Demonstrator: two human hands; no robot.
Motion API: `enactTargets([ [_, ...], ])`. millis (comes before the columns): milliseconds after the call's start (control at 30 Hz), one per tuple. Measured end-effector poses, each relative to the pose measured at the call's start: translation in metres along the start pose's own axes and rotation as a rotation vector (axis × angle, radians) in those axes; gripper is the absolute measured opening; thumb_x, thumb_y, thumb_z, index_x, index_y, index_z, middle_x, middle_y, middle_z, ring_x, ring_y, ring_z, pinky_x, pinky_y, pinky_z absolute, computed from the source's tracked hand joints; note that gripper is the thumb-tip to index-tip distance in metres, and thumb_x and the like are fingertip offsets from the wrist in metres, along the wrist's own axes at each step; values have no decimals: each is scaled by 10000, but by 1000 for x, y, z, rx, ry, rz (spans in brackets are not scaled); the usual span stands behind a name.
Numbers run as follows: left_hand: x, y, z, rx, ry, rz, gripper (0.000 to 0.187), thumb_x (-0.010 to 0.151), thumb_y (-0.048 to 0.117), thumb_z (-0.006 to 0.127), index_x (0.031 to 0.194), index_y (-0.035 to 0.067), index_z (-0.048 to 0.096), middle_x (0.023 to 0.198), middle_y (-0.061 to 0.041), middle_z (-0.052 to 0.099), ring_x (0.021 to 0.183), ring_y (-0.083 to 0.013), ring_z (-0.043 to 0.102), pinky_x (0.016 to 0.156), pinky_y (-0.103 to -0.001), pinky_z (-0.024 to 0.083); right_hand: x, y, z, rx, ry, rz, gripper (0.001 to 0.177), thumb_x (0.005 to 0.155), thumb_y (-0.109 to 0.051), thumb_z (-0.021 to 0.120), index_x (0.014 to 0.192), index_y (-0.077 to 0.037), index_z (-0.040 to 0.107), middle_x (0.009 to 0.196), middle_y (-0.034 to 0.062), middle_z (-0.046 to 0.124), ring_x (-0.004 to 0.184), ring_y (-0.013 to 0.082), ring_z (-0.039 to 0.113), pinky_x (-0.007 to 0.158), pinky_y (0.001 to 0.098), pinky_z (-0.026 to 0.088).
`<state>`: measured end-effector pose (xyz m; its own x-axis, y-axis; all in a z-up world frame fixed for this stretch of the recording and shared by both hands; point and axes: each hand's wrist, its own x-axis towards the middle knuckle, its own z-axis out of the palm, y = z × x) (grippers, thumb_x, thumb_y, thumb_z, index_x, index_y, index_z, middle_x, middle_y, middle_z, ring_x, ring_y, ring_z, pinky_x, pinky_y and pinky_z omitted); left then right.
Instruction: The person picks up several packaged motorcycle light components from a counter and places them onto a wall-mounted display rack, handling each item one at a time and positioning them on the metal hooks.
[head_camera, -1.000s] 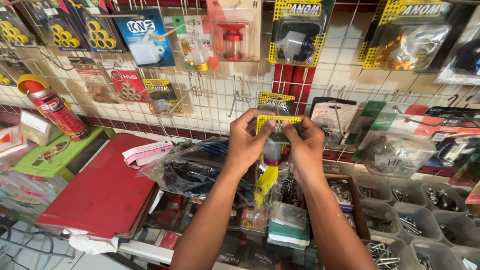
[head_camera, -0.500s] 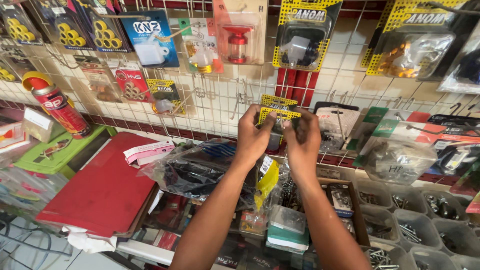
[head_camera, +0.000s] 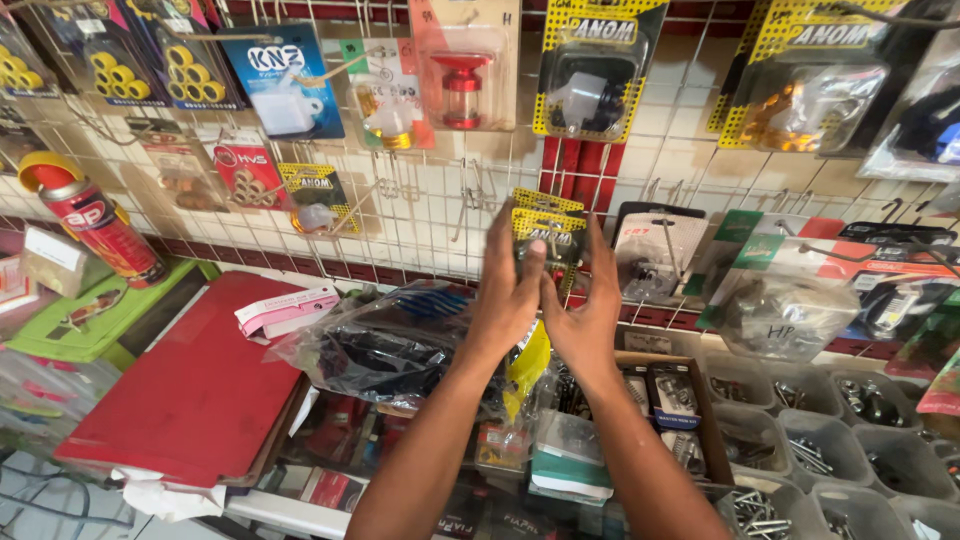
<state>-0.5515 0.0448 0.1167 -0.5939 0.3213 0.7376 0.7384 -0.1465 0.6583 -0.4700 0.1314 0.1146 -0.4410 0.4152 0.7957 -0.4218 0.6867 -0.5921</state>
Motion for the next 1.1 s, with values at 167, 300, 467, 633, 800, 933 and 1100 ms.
enactTargets([
  [167,1,-4,3,-14,-33,-58,784,1087,489,415,1607,-60,208,1662,-304,272,1568,-420,265,1263,-451,239,1,3,4,-191,37,-72,873,834,22,740,1600,-16,324,1466,294,531,1341,415,568,1112,459,471],
  [300,4,-8,3,43,-29,1,747,1101,446,444,1601,-65,229,1661,-311,281,1571,-431,273,1273,-459,245,4,4,5,-171,29,-39,872,845,21,727,1609,-21,310,1463,300,533,1333,416,576,1094,444,481],
  [467,4,-9,3,4,-29,-14,714,1085,363,509,1585,-73,246,1632,-315,316,1543,-423,312,1252,-450,271,6,-1,3,-150,6,-15,880,826,65,700,1611,-31,315,1446,281,566,1332,397,599,1079,422,491],
  [633,3,-8,1,-53,-15,-10,681,1077,300,542,1576,-79,276,1621,-310,364,1540,-402,357,1253,-440,291,5,-6,4,-144,-7,24,887,812,77,688,1608,-43,316,1436,265,576,1304,372,621,1051,402,513],
  [800,2,-13,1,-66,-20,1,730,1075,382,525,1581,-77,267,1621,-307,370,1537,-390,371,1253,-435,306,6,1,5,-90,-26,-37,906,826,99,662,1634,-31,275,1521,278,530,1382,368,584,1132,425,465],
  [933,-8,-18,1,-80,-66,-120,843,1071,529,415,1622,-66,185,1677,-320,239,1556,-405,256,1238,-451,244,2,8,7,-86,-53,11,933,861,43,688,1645,-29,187,1590,298,442,1384,359,562,1142,415,454],
  [1100,-17,-22,3,-157,-63,-161,898,1046,608,388,1618,-51,179,1651,-293,312,1518,-367,373,1208,-420,319,-6,13,13,-79,-59,33,913,920,-19,659,1647,-8,107,1631,314,373,1439,391,506,1170,422,404],
])
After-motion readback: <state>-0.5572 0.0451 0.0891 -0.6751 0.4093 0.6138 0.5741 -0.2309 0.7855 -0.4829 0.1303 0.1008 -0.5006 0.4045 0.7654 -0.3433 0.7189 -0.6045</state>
